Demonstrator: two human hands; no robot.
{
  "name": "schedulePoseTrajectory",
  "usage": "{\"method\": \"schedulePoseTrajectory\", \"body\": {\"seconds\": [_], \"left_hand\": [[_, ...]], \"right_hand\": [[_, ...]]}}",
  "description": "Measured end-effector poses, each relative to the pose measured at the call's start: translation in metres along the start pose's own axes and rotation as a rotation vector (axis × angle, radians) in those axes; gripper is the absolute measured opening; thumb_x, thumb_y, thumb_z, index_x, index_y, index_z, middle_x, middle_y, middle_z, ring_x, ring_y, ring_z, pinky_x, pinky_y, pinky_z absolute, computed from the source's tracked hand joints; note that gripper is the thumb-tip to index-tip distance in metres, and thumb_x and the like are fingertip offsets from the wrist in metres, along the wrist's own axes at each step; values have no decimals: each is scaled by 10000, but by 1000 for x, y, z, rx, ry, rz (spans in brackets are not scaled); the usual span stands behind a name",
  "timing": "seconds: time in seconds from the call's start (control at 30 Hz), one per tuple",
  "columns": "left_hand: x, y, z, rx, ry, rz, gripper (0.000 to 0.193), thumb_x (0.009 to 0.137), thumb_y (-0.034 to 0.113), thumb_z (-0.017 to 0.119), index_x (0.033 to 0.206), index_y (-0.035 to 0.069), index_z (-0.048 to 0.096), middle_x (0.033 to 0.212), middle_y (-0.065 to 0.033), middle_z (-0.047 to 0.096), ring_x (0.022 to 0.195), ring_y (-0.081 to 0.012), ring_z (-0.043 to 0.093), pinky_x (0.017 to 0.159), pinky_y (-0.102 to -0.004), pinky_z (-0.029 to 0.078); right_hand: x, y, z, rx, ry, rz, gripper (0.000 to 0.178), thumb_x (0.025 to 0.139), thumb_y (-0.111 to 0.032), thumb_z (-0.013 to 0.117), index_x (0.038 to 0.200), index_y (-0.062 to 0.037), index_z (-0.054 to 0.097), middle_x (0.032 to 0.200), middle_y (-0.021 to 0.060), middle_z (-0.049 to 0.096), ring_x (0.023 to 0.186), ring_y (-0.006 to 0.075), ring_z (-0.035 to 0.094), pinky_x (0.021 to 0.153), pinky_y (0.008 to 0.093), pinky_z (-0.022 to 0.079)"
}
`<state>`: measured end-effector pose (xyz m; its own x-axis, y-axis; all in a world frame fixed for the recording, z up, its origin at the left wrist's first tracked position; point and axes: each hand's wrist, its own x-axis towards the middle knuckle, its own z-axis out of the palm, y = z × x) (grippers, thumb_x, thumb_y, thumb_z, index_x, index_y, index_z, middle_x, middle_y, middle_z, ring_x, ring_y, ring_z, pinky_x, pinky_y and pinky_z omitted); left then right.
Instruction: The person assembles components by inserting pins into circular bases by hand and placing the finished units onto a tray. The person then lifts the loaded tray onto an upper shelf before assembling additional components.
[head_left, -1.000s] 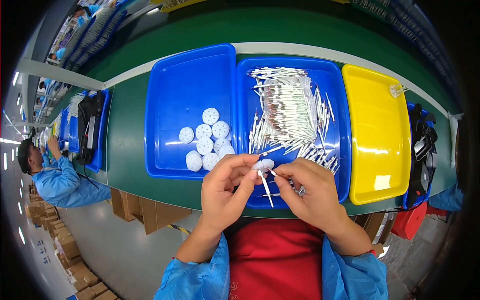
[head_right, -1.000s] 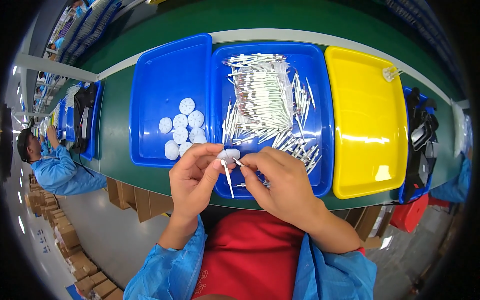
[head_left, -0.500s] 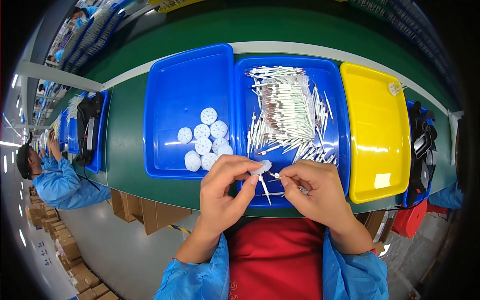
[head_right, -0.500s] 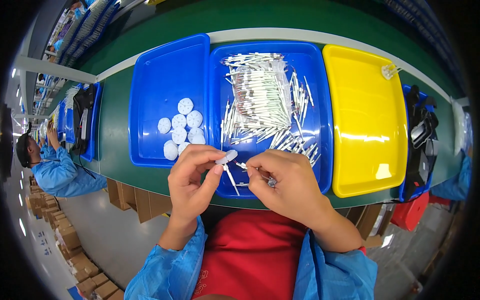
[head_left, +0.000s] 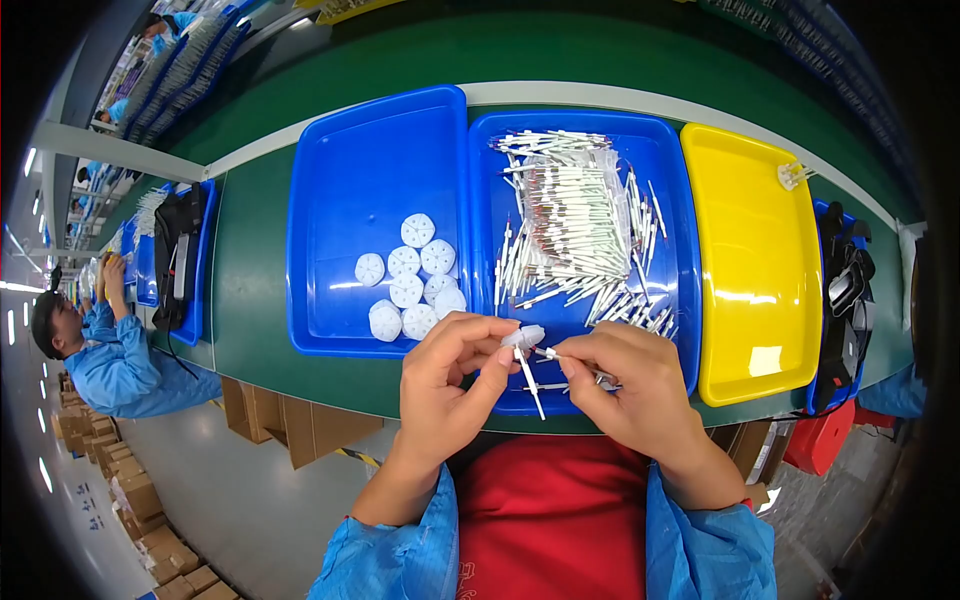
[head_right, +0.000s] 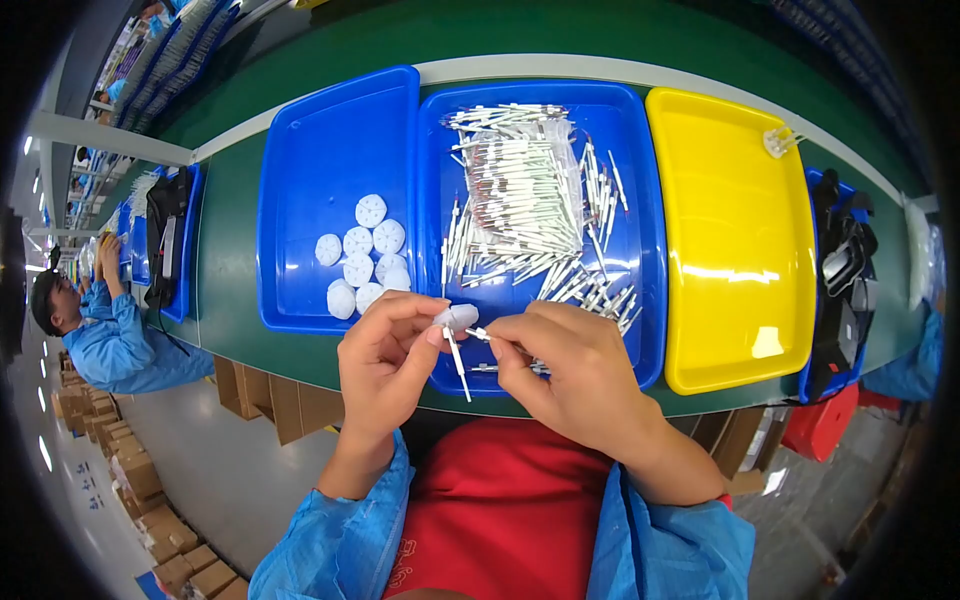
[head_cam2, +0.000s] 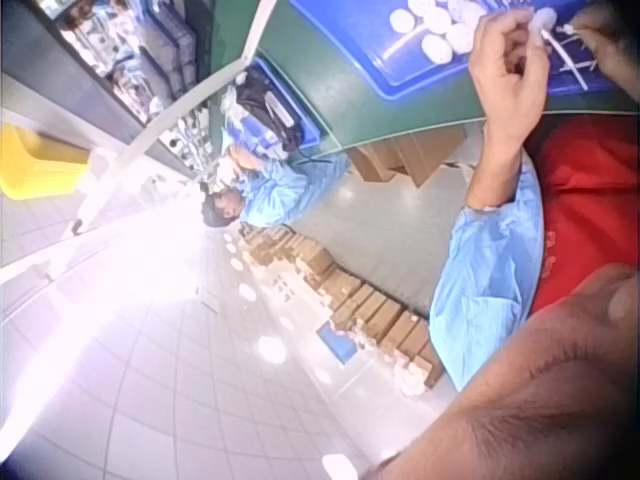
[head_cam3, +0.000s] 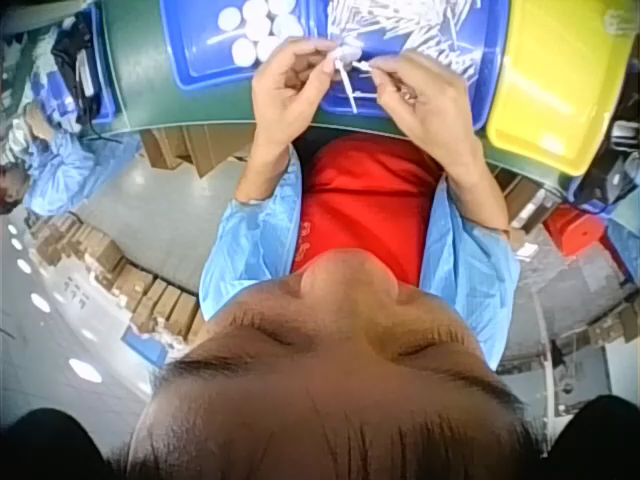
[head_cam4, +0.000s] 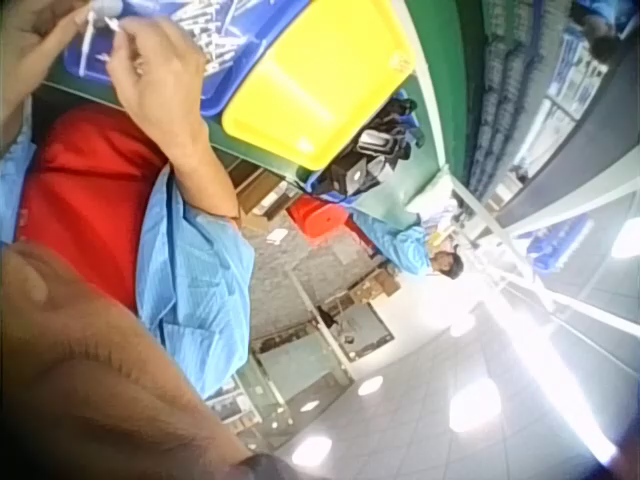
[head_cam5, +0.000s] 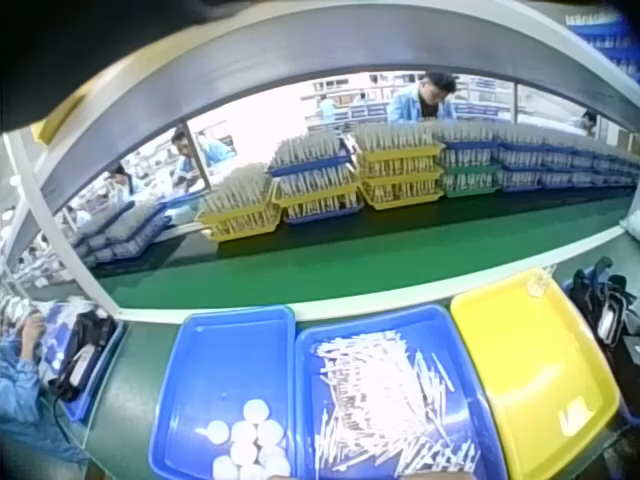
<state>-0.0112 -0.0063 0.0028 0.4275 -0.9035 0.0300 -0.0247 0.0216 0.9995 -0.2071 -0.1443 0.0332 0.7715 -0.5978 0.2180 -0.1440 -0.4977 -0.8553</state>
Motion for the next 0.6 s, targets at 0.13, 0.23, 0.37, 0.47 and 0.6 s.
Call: {"method": "schedulePoseTrajectory", "body": {"seconds": [0.13,0.23,0.37,0.47,0.6], "left_hand": [[0,1,1,-75,-20,-26,235,1090,-79,691,1323,-102,711,1267,-169,717,1099,-218,811,941,-334,700],[-1,0,-1,-84,-38,-28,243,1093,-72,695,1334,-103,700,1271,-174,718,1123,-227,812,947,-337,701],[-2,2,-1,-91,-32,-35,252,1093,-73,694,1343,-102,693,1273,-174,716,1131,-230,810,950,-337,700],[-2,5,1,-110,-24,-58,244,1088,-80,694,1331,-101,708,1270,-173,714,1126,-224,804,946,-330,696],[-2,2,1,-18,-22,6,248,1045,-95,749,1292,-78,752,1271,-166,711,1124,-210,784,935,-315,691]], "right_hand": [[2,4,-1,47,0,61,107,948,-2,803,1052,-11,784,837,125,725,693,283,716,612,380,533],[2,5,-1,71,9,81,109,951,2,796,1059,-7,787,844,127,731,686,268,709,612,368,526],[0,5,-2,94,32,123,118,949,16,794,1067,1,791,851,123,743,672,222,694,612,343,518],[-1,4,0,119,54,141,128,952,30,791,1077,2,799,842,116,743,658,194,683,599,330,508],[-4,0,8,72,57,126,137,972,15,812,1108,3,804,869,113,767,648,177,693,580,316,511]]}}
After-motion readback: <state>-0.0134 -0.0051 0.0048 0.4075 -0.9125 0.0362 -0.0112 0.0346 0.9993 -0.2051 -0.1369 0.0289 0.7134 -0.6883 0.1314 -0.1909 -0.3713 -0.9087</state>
